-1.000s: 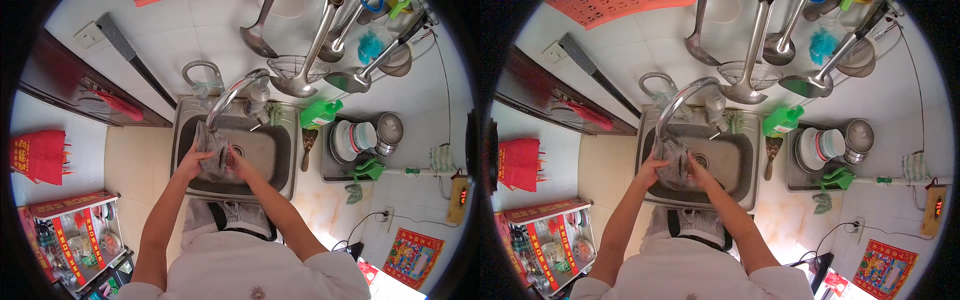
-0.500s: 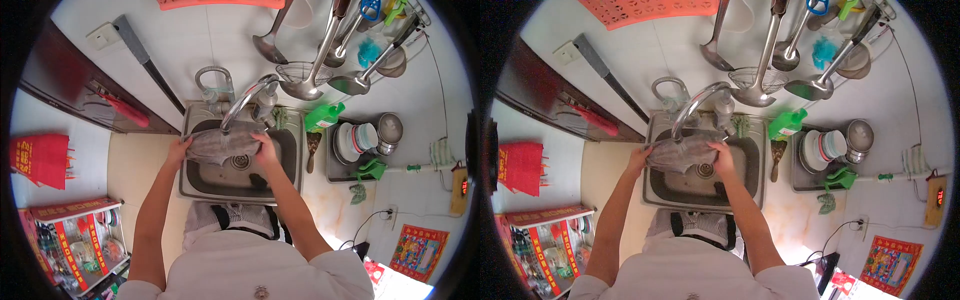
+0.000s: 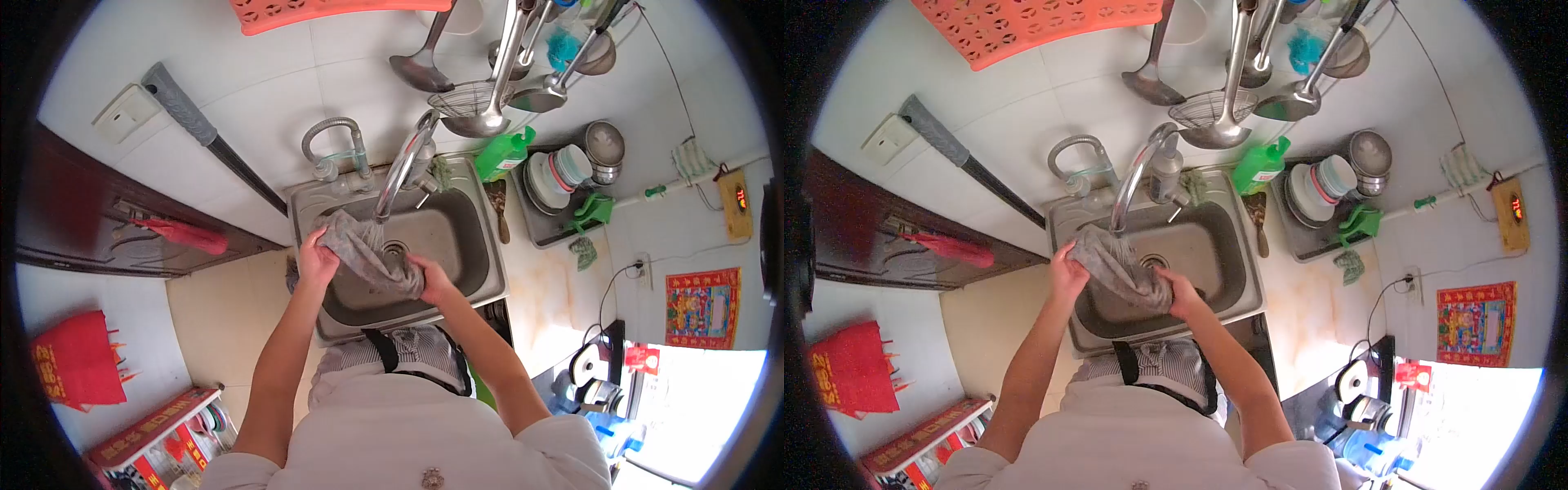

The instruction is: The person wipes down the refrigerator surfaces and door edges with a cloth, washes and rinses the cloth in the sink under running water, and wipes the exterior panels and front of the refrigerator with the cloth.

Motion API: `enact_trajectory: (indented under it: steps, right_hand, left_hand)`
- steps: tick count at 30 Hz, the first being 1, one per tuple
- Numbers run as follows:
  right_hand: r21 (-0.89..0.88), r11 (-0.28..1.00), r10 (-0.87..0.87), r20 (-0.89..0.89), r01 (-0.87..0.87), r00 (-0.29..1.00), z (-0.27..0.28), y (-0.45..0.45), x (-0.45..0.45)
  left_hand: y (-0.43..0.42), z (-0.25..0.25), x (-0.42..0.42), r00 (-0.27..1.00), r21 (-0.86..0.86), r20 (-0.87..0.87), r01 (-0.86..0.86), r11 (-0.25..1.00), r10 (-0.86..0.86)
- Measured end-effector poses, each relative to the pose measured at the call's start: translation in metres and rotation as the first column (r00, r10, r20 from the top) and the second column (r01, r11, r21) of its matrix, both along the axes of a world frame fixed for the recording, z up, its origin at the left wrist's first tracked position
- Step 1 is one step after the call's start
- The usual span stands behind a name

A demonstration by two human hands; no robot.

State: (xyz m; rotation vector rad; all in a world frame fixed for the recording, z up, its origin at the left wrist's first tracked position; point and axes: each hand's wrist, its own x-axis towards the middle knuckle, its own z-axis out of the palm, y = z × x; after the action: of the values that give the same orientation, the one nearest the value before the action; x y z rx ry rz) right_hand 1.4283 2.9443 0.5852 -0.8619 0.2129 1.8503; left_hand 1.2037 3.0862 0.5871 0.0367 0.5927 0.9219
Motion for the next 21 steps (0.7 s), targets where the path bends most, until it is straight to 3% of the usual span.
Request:
enact_trajectory:
  steps: [2,4,7,10,13,14,17,18,21]
  right_hand:
    - [-0.106,0.994,0.009,-0.121,-0.022,0.993,-0.025,-0.020,-0.005]
    - [-0.222,0.973,-0.010,-0.302,-0.060,0.953,-0.035,-0.029,-0.012]
    - [-0.160,0.984,0.037,-0.253,-0.080,0.967,-0.042,-0.024,-0.024]
    - [-0.089,0.984,0.152,-0.006,-0.152,0.988,-0.075,-0.008,-0.044]
    - [0.198,0.969,-0.172,0.102,0.150,0.980,-0.087,0.013,-0.041]
    - [0.174,0.946,-0.296,0.111,0.275,0.949,-0.089,0.020,-0.032]
    - [0.317,0.873,-0.374,-0.053,0.371,0.926,-0.043,0.021,-0.004]
    - [0.310,0.864,-0.396,-0.069,0.397,0.916,-0.032,0.023,0.002]
    - [0.289,0.846,-0.441,-0.094,0.448,0.893,0.002,0.030,0.012]
  left_hand:
    - [0.002,0.045,0.010,0.987,-0.053,0.107,0.127,0.991,-0.120]
    - [0.001,0.058,0.012,0.954,-0.054,0.200,0.240,0.969,-0.225]
    - [-0.001,0.050,0.010,0.936,-0.112,0.205,0.312,0.943,-0.286]
    - [-0.004,0.056,0.014,0.890,0.042,0.072,0.449,0.892,-0.451]
    - [0.004,0.071,0.006,0.768,0.171,-0.315,0.625,0.762,-0.559]
    - [0.013,0.066,-0.002,0.650,0.156,-0.500,0.718,0.679,-0.572]
    - [0.016,0.056,-0.027,0.391,0.044,-0.837,0.745,0.666,-0.382]
    - [0.019,0.048,-0.032,0.317,-0.134,-0.822,0.701,0.701,-0.474]
    - [0.020,0.008,-0.051,0.405,-0.308,-0.461,0.762,0.570,-0.790]
